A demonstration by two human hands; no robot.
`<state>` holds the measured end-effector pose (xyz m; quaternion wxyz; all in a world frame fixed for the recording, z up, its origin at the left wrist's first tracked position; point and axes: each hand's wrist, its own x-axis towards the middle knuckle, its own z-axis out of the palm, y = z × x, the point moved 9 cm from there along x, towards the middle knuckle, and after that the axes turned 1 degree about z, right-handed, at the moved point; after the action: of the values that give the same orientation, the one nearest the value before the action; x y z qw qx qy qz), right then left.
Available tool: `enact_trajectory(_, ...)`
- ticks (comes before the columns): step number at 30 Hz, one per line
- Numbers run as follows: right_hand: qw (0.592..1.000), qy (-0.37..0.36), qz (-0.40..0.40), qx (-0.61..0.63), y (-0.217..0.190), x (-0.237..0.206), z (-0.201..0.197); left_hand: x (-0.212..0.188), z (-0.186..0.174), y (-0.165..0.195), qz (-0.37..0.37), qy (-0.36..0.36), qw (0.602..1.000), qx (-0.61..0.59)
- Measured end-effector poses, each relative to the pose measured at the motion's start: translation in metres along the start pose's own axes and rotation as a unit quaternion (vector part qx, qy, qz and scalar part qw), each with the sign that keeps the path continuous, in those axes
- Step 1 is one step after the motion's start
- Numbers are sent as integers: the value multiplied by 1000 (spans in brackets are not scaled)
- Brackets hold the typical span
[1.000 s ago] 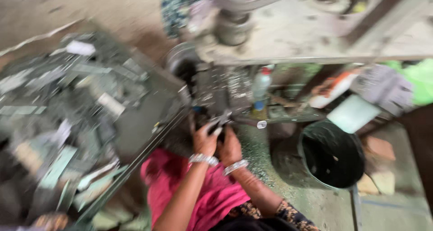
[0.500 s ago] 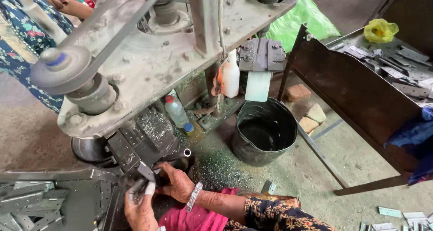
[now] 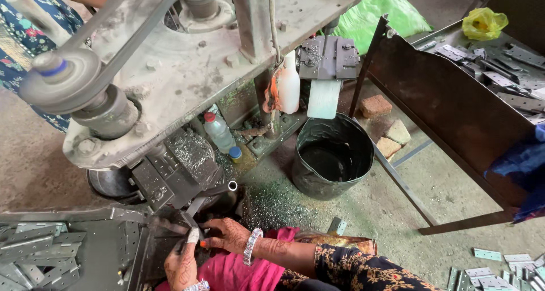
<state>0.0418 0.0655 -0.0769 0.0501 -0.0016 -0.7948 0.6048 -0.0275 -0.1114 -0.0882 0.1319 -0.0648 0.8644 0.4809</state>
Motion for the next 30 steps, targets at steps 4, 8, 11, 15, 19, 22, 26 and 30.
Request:
enact_trajectory(4, 997, -36, -12, 63, -10, -6, 2, -20, -5, 28, 41, -1, 999, -35)
enact_trajectory(8, 996, -54, -23, 68, -10, -7, 8, -26, -7, 30, 41, 9, 999, -26)
enact_trajectory(11, 994, -45, -44, 86, -4, -6, 10, -26, -8, 33, 84, 20, 993, -77)
enact_trajectory(15, 980, -44, -73, 178, 4, -1, 15, -28, -14, 38, 111, 46, 990, -80)
enact_trajectory(19, 981, -26, -10, 190, 23, 10, 19, -38, -30, 57, 149, 105, 983, 24)
enact_trajectory(22, 980, -32, 11, 195, 22, 15, 21, -41, -35, 68, 150, 87, 985, -8)
enact_trajectory(26, 974, -54, 21, 221, 13, 13, 23, -41, -34, 76, 140, 37, 986, -78)
enact_trajectory(30, 981, -29, 28, 188, 7, 10, 21, -41, -35, 72, 137, 28, 981, -135)
